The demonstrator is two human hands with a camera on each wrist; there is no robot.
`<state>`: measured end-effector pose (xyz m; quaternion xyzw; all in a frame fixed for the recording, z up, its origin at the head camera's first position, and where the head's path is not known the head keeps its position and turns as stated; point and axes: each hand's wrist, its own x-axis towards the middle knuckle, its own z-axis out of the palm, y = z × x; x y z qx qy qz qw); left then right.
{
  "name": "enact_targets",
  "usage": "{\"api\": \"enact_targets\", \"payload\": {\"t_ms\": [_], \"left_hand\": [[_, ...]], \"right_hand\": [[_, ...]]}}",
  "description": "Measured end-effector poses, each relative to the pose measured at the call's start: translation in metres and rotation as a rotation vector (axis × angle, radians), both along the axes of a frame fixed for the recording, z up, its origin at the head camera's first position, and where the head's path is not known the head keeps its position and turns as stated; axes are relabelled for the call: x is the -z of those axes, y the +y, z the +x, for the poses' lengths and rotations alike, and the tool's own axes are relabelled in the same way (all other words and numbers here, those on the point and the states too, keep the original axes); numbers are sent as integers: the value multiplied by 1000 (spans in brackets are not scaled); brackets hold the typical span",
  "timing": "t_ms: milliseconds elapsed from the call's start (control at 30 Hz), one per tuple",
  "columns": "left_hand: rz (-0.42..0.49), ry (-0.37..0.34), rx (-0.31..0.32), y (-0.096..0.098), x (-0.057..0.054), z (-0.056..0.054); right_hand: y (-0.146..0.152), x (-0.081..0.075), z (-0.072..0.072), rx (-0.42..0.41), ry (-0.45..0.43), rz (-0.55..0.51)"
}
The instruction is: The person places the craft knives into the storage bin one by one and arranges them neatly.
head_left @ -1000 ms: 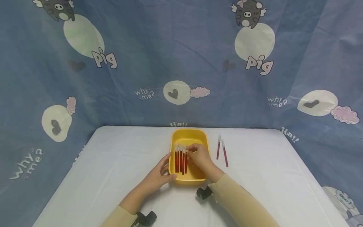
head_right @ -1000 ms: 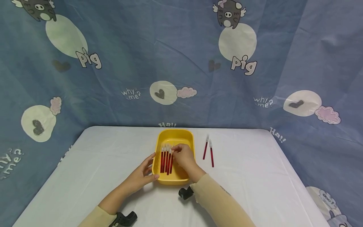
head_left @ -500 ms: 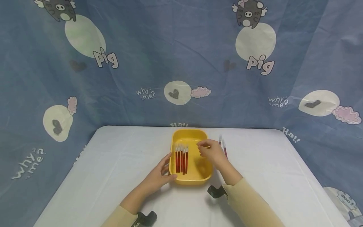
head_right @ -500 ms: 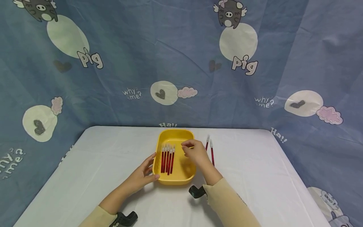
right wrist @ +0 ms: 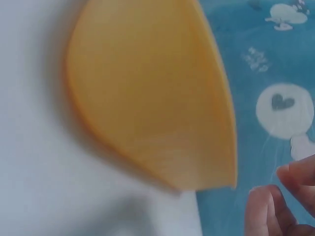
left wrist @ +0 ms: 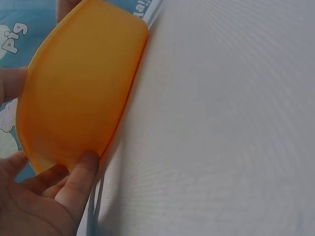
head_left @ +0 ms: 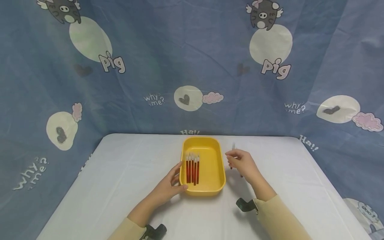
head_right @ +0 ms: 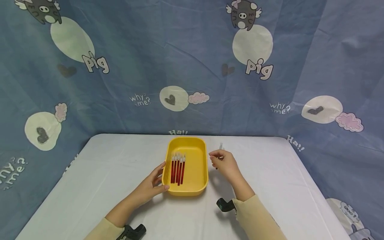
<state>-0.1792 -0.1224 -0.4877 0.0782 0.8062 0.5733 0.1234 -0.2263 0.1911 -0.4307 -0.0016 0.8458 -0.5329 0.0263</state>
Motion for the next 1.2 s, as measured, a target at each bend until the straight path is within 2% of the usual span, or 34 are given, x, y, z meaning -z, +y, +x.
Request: {"api": "enact_targets", "payload": {"t_ms": [200,367,533,800,1200], "left_hand": [[-5,-8,-4,1,1,-1],[6,-13,2,0,2,-1],[13,-8,2,-1,3,-1],[2,-7,0,-1,2,-2],[1,-7,4,1,1,0]], "right_hand": [[19,12,-4,3,-2,16],[31,21,-10,53,-52,80],[39,30,-16,58,-75,89],[44,41,-27,83,-104,169],[47,50,-34,57,-158,164]]}}
